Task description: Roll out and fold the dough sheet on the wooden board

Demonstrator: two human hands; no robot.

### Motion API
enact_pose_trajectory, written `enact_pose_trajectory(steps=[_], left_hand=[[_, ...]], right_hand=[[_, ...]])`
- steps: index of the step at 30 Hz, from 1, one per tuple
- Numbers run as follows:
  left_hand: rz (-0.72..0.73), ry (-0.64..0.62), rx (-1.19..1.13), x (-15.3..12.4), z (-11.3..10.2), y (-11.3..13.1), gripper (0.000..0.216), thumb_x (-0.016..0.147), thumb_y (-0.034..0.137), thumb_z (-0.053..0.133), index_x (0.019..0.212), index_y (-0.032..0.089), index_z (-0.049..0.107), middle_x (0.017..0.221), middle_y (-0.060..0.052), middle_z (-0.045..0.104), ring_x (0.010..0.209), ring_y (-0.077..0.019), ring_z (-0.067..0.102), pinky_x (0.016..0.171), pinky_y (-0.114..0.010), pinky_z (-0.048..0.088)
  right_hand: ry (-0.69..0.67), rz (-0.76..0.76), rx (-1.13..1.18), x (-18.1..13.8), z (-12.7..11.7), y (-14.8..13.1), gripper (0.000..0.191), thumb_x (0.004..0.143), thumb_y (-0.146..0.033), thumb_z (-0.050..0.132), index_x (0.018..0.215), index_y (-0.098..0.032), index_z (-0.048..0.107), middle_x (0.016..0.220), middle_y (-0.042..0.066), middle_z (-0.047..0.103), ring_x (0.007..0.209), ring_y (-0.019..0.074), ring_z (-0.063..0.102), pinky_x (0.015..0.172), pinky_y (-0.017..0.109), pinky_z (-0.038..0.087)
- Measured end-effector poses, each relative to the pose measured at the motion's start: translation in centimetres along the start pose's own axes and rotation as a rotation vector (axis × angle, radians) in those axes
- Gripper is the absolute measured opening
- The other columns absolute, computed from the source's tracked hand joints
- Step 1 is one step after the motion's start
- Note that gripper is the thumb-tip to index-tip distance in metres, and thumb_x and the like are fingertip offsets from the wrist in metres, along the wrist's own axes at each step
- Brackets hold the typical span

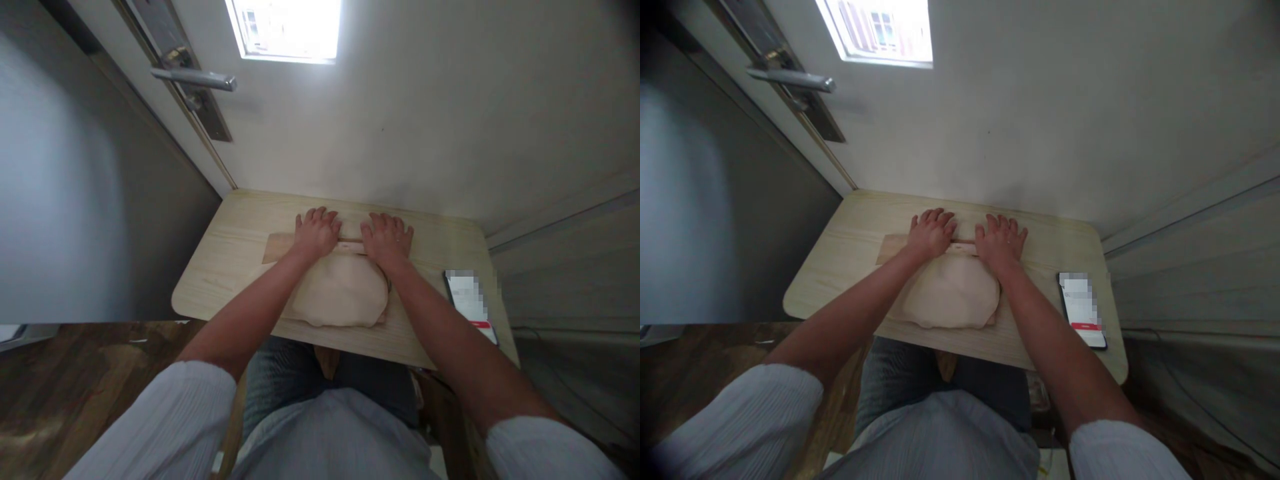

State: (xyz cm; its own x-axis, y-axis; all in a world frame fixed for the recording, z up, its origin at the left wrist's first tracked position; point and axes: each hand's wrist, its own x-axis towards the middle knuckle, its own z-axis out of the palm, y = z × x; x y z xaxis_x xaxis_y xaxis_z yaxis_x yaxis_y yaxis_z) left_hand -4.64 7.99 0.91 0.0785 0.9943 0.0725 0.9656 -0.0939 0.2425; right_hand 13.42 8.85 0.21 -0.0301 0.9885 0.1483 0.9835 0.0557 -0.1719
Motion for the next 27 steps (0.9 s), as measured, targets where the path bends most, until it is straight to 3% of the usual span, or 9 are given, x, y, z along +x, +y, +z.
enact_pose_trajectory(steps=[4,8,14,21,24,27], left_hand=[[0.011,0.007,0.004,-0.1,0.0,0.1,0.049,0.104,0.048,0.026,0.142,0.031,0.052,0.154,-0.006,0.048,0.142,-0.0287,0.038,0.116,-0.061,0.028],[0.024,0.038,0.021,-2.2,-0.1,0.6,0.05,0.104,0.048,0.026,0.141,0.029,0.053,0.154,-0.006,0.048,0.142,-0.0282,0.039,0.117,-0.057,0.029],[0.092,0.071,0.033,-8.2,-0.6,1.5,0.053,0.104,0.051,0.025,0.142,0.027,0.053,0.156,-0.007,0.047,0.144,-0.0296,0.038,0.118,-0.054,0.028],[0.142,0.038,0.026,-15.2,-1.0,2.2,0.06,0.103,0.056,0.027,0.155,0.026,0.037,0.16,-0.006,0.041,0.15,-0.0246,0.03,0.123,-0.052,0.022],[0.144,0.032,0.037,-15.4,-0.9,2.1,0.061,0.103,0.056,0.028,0.156,0.026,0.034,0.161,-0.007,0.039,0.151,-0.0249,0.03,0.123,-0.053,0.021],[0.122,0.029,0.055,-13.8,-0.9,2.1,0.062,0.103,0.055,0.029,0.157,0.026,0.033,0.161,-0.008,0.039,0.151,-0.0259,0.029,0.123,-0.054,0.021]], right_hand=[[0.014,-0.004,0.005,-0.5,-0.2,-0.1,0.052,0.1,-0.044,0.035,0.141,-0.02,0.056,0.142,0.015,0.058,0.13,0.0361,0.045,0.11,0.066,0.025],[0.019,-0.013,-0.003,-2.6,-0.4,0.0,0.052,0.1,-0.043,0.035,0.143,-0.021,0.055,0.146,0.014,0.055,0.134,0.0361,0.043,0.111,0.067,0.021],[0.018,-0.062,-0.005,-8.7,-0.9,0.7,0.057,0.103,-0.047,0.027,0.146,-0.018,0.05,0.152,0.015,0.05,0.141,0.0358,0.037,0.114,0.066,0.019],[0.081,-0.126,0.002,-16.5,-1.4,1.6,0.062,0.103,-0.047,0.031,0.155,-0.014,0.036,0.157,0.017,0.041,0.148,0.0332,0.029,0.118,0.062,0.018],[0.07,-0.128,0.014,-16.9,-1.4,1.6,0.063,0.103,-0.048,0.033,0.156,-0.014,0.034,0.158,0.018,0.041,0.149,0.0337,0.028,0.117,0.064,0.017],[0.07,-0.118,0.039,-15.1,-1.2,1.4,0.064,0.103,-0.05,0.034,0.155,-0.013,0.036,0.157,0.019,0.042,0.148,0.0338,0.029,0.118,0.064,0.014]])
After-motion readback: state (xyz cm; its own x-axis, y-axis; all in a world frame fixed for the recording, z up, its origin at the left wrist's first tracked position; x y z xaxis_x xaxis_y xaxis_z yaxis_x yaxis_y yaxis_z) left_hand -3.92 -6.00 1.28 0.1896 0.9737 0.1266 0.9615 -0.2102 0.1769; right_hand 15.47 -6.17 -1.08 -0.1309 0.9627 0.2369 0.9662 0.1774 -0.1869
